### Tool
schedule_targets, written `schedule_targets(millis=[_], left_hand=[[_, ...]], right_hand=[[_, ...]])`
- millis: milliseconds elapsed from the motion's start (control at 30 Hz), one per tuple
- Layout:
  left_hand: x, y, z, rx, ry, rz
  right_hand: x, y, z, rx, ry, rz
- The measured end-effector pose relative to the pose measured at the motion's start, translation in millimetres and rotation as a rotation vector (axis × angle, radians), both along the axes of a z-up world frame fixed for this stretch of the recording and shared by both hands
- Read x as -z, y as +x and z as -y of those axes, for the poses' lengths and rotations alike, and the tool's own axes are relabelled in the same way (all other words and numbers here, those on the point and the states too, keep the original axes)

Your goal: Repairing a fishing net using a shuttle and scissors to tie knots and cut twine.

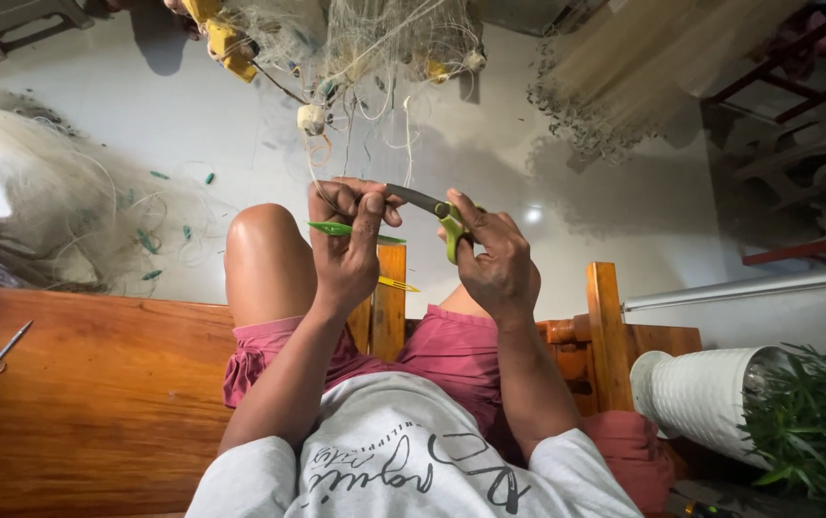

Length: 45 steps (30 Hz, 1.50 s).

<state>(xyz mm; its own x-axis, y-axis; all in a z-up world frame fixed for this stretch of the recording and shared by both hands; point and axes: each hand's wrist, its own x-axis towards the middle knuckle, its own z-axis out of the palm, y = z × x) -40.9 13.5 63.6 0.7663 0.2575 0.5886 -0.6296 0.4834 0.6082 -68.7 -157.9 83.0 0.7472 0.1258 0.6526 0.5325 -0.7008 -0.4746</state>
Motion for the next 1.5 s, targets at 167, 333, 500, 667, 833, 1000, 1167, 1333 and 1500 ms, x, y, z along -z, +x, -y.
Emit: schedule_targets(millis=[167,333,500,667,833,1000,1167,1333,1500], left_hand=[[7,9,-4,0.115,-0.149,-0.084],[19,25,-30,0.258,-0.414,-0.213],[21,33,-47,0.192,-0.433,-0.281],[34,38,-49,0.2,-0.47,-0.295],[27,36,-42,0.173,-0.439,-0.274],[27,37,-29,0.108,-0.3,-0.182],[20,38,-31,-0.029,-0.009,-0.153],[44,46,-8,-0.129,0.11,-0.066],[67,52,24,-0.113,0.203,-0.049]], right_hand=[[7,-13,7,0.039,0.066,-0.08],[78,-13,24,0.023,0.197,-0.231],[182,-16,40,-0.14,-0.153,-0.74],[271,-4,28,-0.115,-0.48,-0.931],[304,-16,8,-0.144,-0.633,-0.893],[481,-17,47,-0.021,-0.947,-0.429],[266,-8,-17,-0.007,-0.659,-0.781],[121,26,-27,0.005,0.069,-0.066],[5,31,-46,-0.295,0.168,0.208]])
